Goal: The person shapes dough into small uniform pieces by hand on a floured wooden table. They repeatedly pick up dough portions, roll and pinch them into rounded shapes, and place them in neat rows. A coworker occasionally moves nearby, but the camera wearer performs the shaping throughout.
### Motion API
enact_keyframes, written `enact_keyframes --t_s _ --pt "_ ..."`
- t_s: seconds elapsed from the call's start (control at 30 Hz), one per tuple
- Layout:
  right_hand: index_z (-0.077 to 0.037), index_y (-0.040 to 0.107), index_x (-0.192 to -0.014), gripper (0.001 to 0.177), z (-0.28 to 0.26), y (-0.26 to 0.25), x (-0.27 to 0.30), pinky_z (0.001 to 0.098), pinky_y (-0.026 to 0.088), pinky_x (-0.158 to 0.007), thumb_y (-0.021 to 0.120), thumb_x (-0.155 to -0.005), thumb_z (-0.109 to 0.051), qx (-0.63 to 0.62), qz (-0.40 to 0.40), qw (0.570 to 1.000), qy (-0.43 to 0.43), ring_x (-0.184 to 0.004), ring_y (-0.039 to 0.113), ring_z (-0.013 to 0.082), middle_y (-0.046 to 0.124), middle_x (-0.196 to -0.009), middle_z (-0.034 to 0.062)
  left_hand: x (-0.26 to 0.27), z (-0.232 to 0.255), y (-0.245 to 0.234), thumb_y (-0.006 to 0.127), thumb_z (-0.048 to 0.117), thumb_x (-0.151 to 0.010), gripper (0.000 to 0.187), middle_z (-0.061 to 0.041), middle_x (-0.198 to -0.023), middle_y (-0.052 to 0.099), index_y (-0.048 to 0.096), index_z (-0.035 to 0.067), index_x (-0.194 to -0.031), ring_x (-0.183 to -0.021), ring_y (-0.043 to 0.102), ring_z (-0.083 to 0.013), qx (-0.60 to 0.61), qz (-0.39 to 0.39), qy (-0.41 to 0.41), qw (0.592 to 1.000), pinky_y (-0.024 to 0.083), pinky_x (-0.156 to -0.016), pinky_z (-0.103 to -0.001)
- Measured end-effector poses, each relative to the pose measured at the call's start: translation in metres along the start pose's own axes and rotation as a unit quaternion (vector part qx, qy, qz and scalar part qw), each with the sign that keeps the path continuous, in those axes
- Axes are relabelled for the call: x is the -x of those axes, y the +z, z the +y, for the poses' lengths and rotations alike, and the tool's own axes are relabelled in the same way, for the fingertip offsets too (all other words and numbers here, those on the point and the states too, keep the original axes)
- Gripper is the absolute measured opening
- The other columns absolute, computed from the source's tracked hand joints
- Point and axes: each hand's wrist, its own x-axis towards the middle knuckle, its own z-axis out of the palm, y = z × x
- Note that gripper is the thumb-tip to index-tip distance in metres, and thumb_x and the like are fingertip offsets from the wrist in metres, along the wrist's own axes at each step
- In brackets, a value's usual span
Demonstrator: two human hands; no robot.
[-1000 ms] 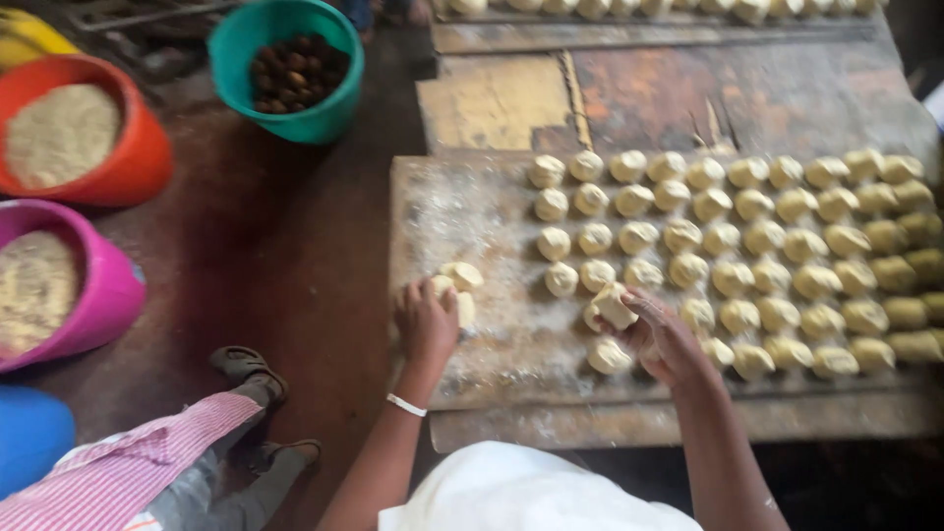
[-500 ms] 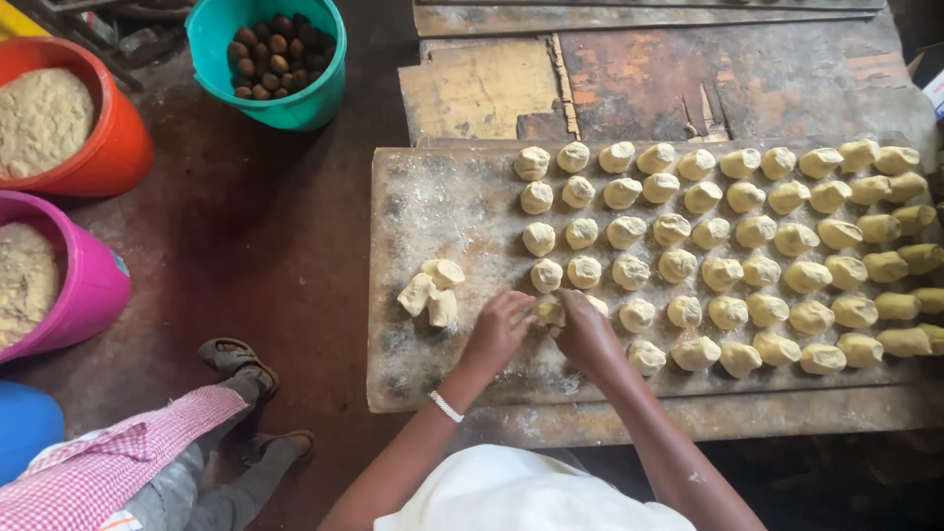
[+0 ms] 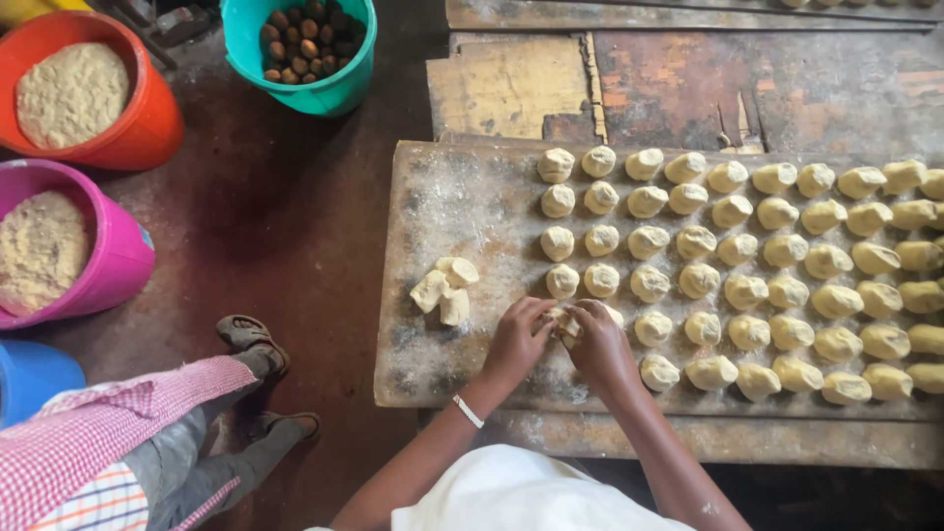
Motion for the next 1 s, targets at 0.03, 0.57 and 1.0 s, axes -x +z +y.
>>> enact_keyframes --t_s 0.03,0.57,1.0 --pt "-0.003 0.07 -0.119 0.042 0.002 0.002 0.003 0.0473 0.056 -0.079 0.073 -0.077 -0.002 -0.005 0.01 1.0 -0.011 -0.094 0.069 0.0391 0.067 -0.121 0.0206 0.002 -0.002 0.002 0.072 0.002 -0.086 0.025 -0.015 -0.11 0.07 0.073 -0.001 -0.111 -0.103 0.068 -0.0306 -0.011 0.001 0.009 1.0 0.055 -0.093 -0.039" --pt "-0.016 0.072 -0.123 0.03 -0.027 0.021 0.006 0.0422 0.059 -0.092 0.071 -0.096 -0.027 0.107 -0.013 0.993 -0.052 -0.116 0.068 0.0292 0.067 -0.135 0.0098 -0.001 -0.044 -0.098 0.08 0.035 -0.072 0.069 -0.032 -0.123 0.062 0.062 -0.01 -0.121 -0.123 0.052 -0.049 -0.42 0.242 0.039 0.874 0.042 -0.102 -0.06" --pt "-0.003 0.061 -0.127 0.053 -0.09 0.119 -0.018 0.0473 0.047 -0.109 0.079 -0.084 -0.027 -0.033 -0.078 0.995 0.054 -0.127 0.055 0.036 0.063 -0.131 0.0204 0.018 -0.086 -0.121 0.077 0.017 -0.088 0.034 -0.019 -0.114 0.068 0.068 0.001 -0.116 -0.104 0.066 -0.0377 -0.124 0.19 -0.095 0.969 0.054 -0.09 -0.044"
